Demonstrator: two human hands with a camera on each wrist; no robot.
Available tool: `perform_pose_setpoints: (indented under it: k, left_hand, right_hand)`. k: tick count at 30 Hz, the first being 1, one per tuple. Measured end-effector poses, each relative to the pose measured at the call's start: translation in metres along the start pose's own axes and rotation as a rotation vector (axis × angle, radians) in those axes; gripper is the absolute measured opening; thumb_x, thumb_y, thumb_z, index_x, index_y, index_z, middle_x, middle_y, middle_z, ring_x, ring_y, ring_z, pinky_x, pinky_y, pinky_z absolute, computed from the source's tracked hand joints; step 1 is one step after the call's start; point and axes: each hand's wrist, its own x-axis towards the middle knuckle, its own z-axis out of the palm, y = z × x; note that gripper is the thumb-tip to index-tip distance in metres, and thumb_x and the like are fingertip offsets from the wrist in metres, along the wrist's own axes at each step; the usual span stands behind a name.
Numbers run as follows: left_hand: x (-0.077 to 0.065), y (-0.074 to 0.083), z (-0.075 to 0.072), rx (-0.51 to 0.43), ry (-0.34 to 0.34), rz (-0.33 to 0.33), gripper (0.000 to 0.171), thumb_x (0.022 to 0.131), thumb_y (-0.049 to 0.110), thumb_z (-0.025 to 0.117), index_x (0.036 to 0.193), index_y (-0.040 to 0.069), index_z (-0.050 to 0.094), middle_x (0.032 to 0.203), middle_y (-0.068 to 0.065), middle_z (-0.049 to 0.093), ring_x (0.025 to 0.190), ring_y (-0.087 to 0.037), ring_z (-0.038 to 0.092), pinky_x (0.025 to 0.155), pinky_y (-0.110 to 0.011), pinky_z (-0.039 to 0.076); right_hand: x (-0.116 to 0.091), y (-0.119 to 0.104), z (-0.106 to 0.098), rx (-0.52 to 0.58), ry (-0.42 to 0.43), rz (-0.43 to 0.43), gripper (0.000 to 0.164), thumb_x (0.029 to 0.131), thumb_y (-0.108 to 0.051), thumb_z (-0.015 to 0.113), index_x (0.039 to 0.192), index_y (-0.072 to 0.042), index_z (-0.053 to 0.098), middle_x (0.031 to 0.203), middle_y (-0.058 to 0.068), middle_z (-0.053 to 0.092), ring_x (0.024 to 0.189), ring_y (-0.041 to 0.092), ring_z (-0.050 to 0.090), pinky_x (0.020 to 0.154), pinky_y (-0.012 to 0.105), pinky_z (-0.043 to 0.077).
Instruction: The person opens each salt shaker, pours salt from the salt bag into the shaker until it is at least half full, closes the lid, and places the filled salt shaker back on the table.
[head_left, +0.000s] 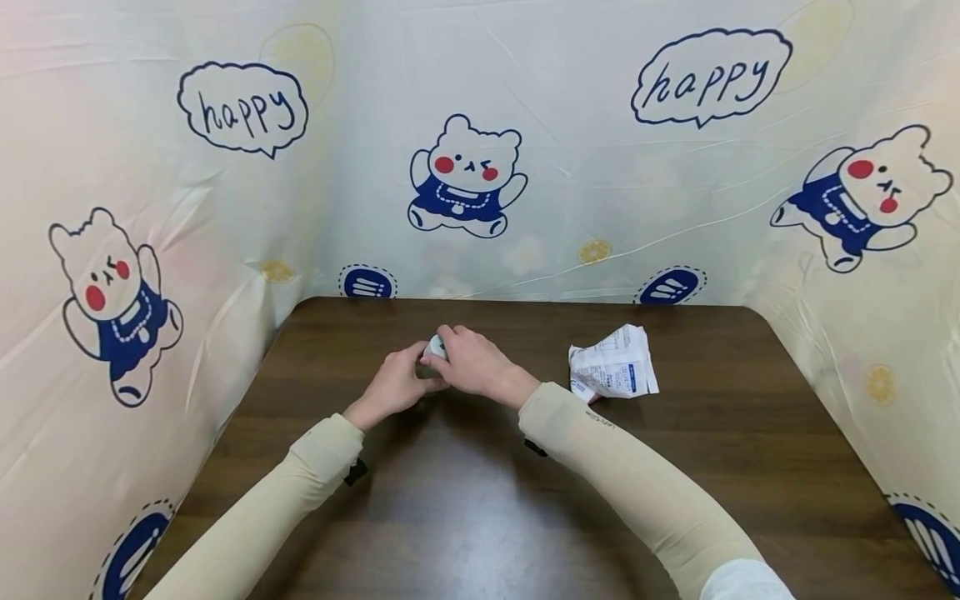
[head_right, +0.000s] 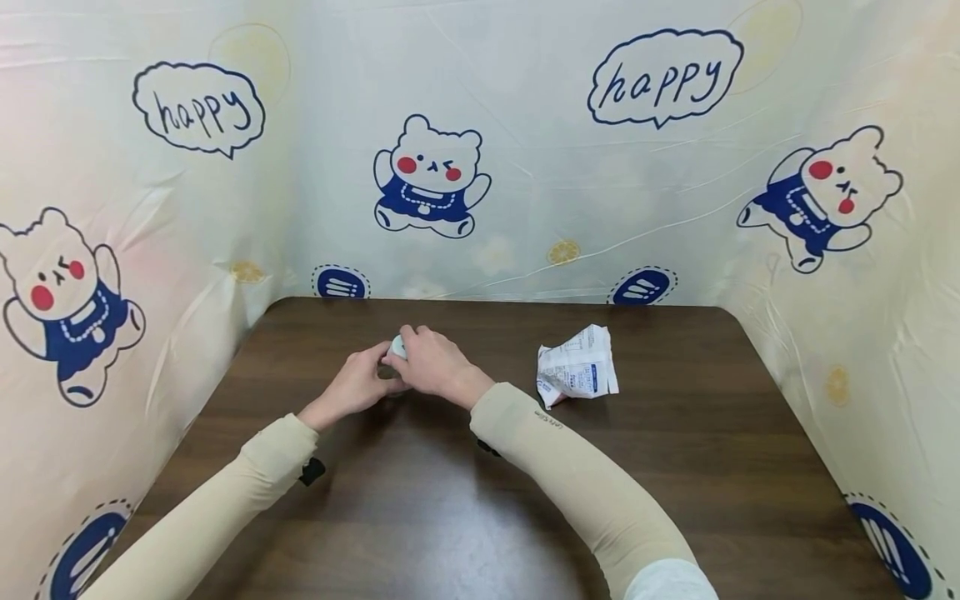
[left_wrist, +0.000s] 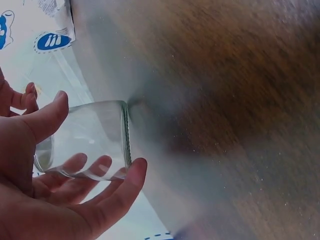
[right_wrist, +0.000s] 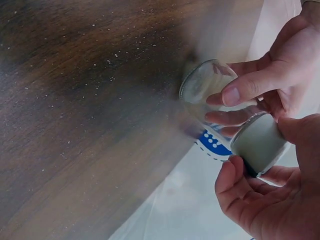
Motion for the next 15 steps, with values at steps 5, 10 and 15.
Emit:
perform_pose_setpoints:
  k: [5,10,15]
  left_hand:
    - [-0.0004,0.0001,-0.0004,0.002,-0.015,0.008,0.053,0.092,0.022,0.086,0.133,-0.001,0.062,0.12,-0.015,0.07,0.1,-0.03,0.066,0.089,-0.049,0.056]
    - [0.0009,0.0037,-0.0027,0.001,-0.033,0.015,0.055,0.093,0.023,0.085,0.134,-0.002,0.06,0.122,-0.016,0.069,0.102,-0.033,0.066,0.092,-0.05,0.056]
    - [0.0014,0.0047,-0.0036,0.009,-0.048,-0.005,0.056,0.093,0.025,0.084,0.136,0.0,0.059,0.124,-0.015,0.069,0.104,-0.032,0.065,0.094,-0.05,0.055]
  right_hand:
    - [0.0004,0.0023,0.0021,0.006,-0.007,-0.018,0.052,0.109,-0.044,0.056,0.139,-0.001,0.053,0.117,0.013,0.061,0.092,0.021,0.059,0.083,0.032,0.055]
    - [0.0014,0.0037,0.0005,0.016,-0.012,-0.02,0.05,0.11,-0.042,0.056,0.138,0.0,0.052,0.117,0.014,0.06,0.093,0.022,0.059,0.084,0.033,0.055]
    - [0.0031,0.0043,0.0002,0.007,-0.027,-0.023,0.05,0.111,-0.042,0.054,0.138,0.0,0.051,0.116,0.014,0.059,0.094,0.022,0.058,0.085,0.033,0.054]
